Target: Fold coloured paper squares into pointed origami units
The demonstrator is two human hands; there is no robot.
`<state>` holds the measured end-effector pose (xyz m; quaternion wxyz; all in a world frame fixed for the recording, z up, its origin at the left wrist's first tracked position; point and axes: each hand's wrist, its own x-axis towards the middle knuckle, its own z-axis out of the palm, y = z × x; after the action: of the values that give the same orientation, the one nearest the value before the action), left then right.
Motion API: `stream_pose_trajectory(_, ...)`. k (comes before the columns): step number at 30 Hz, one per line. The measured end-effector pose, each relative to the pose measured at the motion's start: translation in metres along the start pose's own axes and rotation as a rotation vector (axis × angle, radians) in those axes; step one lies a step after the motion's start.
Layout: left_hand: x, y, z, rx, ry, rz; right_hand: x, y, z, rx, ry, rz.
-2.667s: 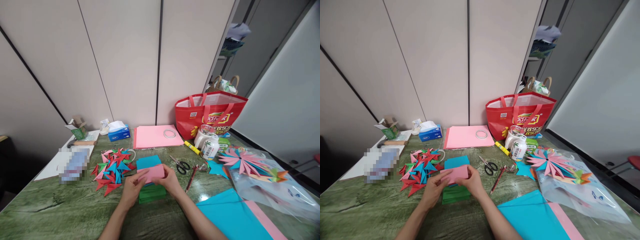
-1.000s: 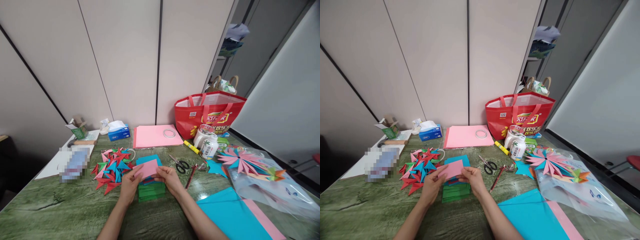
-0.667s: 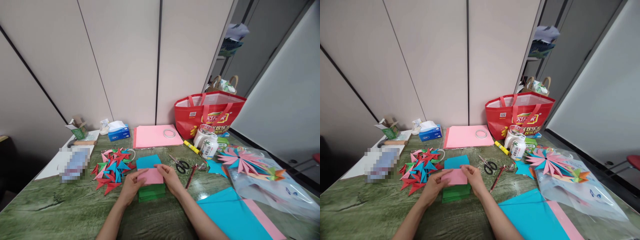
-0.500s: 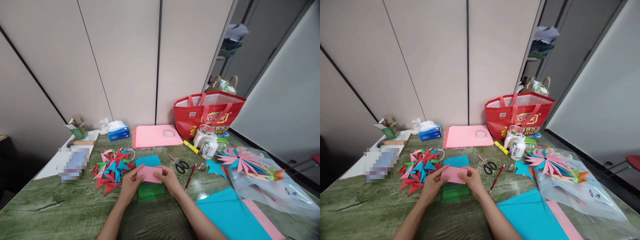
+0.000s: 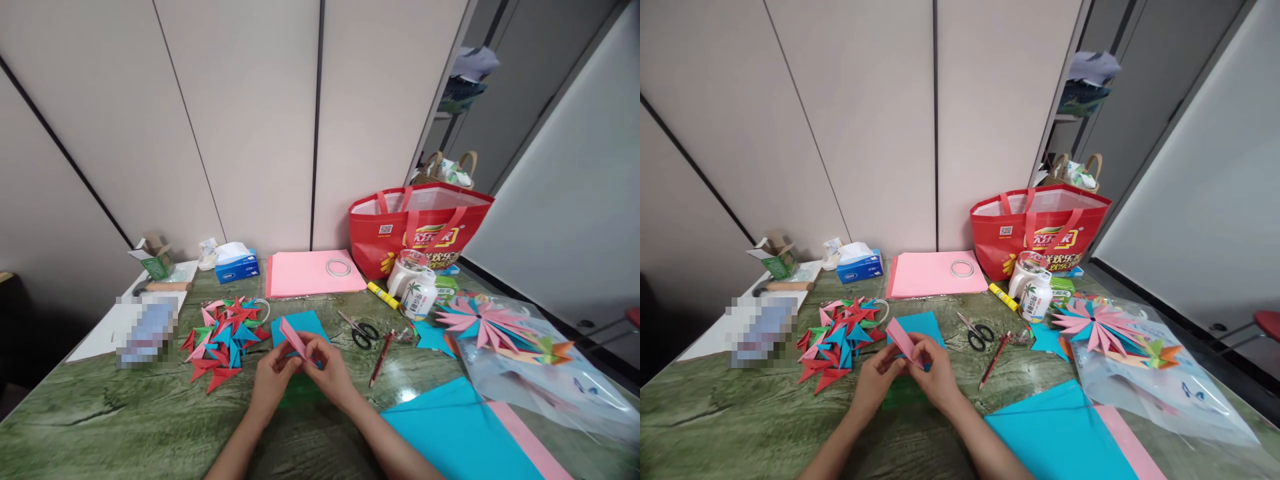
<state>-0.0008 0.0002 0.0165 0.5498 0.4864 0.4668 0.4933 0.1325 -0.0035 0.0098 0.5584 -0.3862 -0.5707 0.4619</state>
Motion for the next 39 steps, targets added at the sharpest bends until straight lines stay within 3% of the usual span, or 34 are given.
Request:
stream_pose_trajectory(3,0.001,0.004,-0.002,0.060,0.014,0.022,-0.001,-0.004,0.001,-0.049,-0.057,0.012)
stream_pose_trajectory(7,0.002,0.007,-0.004,0.088,0.009,0.016,0.000,-0.004,0.000,0.046,-0.081,0.063)
stream_pose_trajectory(13,0.002,0.004,-0.006,-0.027,-0.109,-0.035,0.002,0.001,-0.001,0.207,-0.005,0.156)
stream_pose_trajectory(17,0.001,0.007,-0.006,-0.079,-0.146,-0.074,0.001,0.000,-0.001,0.221,-0.040,0.176)
stream_pose_trajectory(19,0.001,0.008,-0.007,-0.057,-0.125,-0.086,0.001,-0.002,-0.001,0.215,-0.052,0.172)
stream_pose_trajectory(24,0.005,0.001,-0.012,0.198,0.085,0.001,0.003,-0.002,0.000,0.187,-0.013,0.160)
stream_pose_trajectory(26,0.006,-0.001,-0.014,0.268,0.108,0.024,0.004,0.000,0.000,0.135,0.003,0.146)
stream_pose_trajectory(32,0.005,0.002,-0.014,0.197,-0.053,0.006,0.007,0.008,-0.008,-0.092,0.088,0.128)
stream_pose_trajectory(39,0.003,0.009,-0.016,0.050,-0.076,-0.075,0.009,0.015,-0.015,-0.094,0.067,0.190)
